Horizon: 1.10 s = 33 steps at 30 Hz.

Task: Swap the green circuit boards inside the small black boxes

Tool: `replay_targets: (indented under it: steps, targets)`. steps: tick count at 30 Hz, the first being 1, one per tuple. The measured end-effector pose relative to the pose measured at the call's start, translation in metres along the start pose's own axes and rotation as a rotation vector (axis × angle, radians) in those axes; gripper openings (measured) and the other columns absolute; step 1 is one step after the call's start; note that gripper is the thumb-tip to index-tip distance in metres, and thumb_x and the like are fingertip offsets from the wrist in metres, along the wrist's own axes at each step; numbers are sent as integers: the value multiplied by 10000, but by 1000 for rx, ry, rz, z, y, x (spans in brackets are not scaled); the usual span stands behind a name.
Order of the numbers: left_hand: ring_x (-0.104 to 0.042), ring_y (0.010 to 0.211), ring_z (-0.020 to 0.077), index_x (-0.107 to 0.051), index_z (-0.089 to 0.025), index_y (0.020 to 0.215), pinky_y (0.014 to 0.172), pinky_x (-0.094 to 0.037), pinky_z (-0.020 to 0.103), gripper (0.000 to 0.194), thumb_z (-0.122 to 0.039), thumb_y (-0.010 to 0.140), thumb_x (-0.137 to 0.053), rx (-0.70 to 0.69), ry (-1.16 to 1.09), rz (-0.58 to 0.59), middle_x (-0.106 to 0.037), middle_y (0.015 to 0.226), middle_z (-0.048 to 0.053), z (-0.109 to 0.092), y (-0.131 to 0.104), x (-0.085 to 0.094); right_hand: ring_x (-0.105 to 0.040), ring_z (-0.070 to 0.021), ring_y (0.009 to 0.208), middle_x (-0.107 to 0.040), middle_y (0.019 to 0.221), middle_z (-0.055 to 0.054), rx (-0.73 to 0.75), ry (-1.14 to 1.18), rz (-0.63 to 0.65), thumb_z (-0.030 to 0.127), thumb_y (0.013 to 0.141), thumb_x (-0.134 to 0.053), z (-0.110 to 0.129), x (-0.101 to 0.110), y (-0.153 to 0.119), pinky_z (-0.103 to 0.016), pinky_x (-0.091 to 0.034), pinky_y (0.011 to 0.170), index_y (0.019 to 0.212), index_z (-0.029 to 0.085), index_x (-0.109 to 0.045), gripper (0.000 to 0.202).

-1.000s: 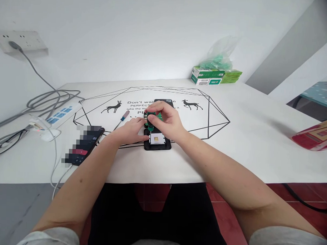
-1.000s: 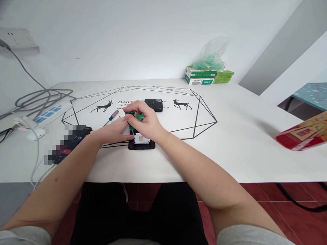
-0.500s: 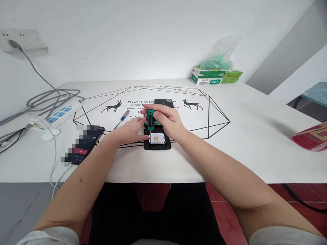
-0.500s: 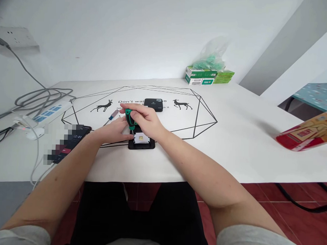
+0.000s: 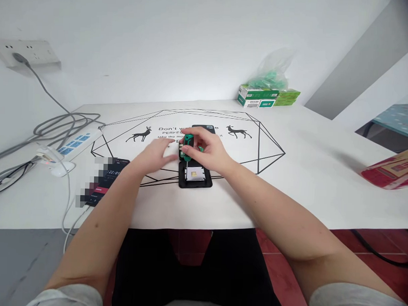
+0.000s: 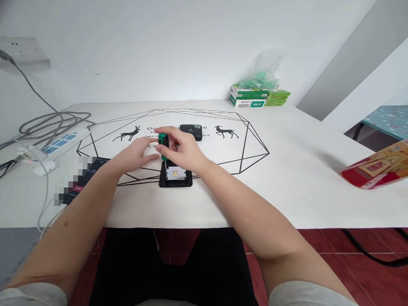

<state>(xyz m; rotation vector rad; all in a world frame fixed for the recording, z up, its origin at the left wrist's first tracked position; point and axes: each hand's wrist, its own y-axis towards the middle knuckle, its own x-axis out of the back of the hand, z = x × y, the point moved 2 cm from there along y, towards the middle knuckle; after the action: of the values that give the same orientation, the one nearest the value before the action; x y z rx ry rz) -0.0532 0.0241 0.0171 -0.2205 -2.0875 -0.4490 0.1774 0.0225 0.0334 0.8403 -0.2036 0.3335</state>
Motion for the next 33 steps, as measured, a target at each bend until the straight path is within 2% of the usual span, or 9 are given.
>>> replay_targets:
  steps: [2, 5, 9, 13, 18, 24, 29, 33]
  targets:
    - [-598, 1392, 385, -651, -189, 1390, 1225, -437, 569, 438, -376, 998, -591, 71, 46, -175, -661, 1470, 180, 5, 3, 7, -724, -179, 859, -802, 1093, -40, -53, 63, -101, 469, 968, -754, -8, 3, 3, -374, -636, 831, 1395, 295, -680, 467]
    - [-673, 1260, 334, -647, -211, 1349, 1164, -506, 533, 385, -218, 972, -570, 196, -55, -354, -686, 1412, 157, 9, 7, 12, -761, -192, 960, -803, 1212, -66, -156, 123, -191, 519, 955, -751, -22, 3, 5, -398, -652, 916, 1452, 281, -631, 564]
    - [-715, 1168, 279, -640, -248, 1262, 1084, -574, 494, 386, -123, 903, -579, 315, -371, -512, -732, 1290, 105, 10, 8, 18, -763, -207, 909, -821, 1110, -64, -299, -28, -142, 418, 934, -765, -35, -7, 0, -459, -642, 971, 1253, 231, -734, 371]
    - [-729, 1139, 250, -616, -261, 1179, 999, -614, 437, 382, -95, 835, -605, 430, -632, -652, -734, 1246, 77, 11, 7, 25, -752, -193, 826, -828, 1044, -65, -360, -162, -47, 300, 948, -732, -40, -23, -6, -447, -639, 936, 1246, 213, -751, 311]
    - [-736, 1103, 240, -611, -247, 1117, 934, -629, 395, 320, -94, 835, -602, 471, -665, -622, -736, 1203, 81, 4, 10, 20, -788, -223, 937, -827, 1131, -98, -389, -223, 5, 227, 956, -720, -44, -32, -5, -460, -626, 994, 1262, 209, -752, 308]
    - [-735, 1044, 236, -626, -236, 1123, 956, -612, 403, 310, -125, 834, -621, 463, -614, -564, -740, 1171, 73, 2, 13, 11, -768, -214, 887, -813, 1035, -75, -401, -215, -9, 240, 953, -710, -47, -33, -4, -447, -629, 955, 1257, 204, -749, 308]
    - [-732, 1070, 241, -631, -249, 1138, 958, -603, 399, 337, -146, 818, -623, 438, -588, -553, -735, 1187, 67, 10, 14, 8, -754, -207, 855, -809, 1003, -53, -404, -183, -60, 278, 920, -723, -48, -28, -3, -452, -623, 954, 1213, 213, -753, 302]
    - [-731, 1046, 267, -636, -250, 1079, 955, -593, 434, 285, -169, 808, -663, 482, -489, -544, -746, 1140, 80, 19, 12, 6, -754, -213, 816, -789, 916, -23, -441, -101, -178, 371, 888, -748, -49, -16, 0, -460, -632, 924, 1156, 226, -742, 305]
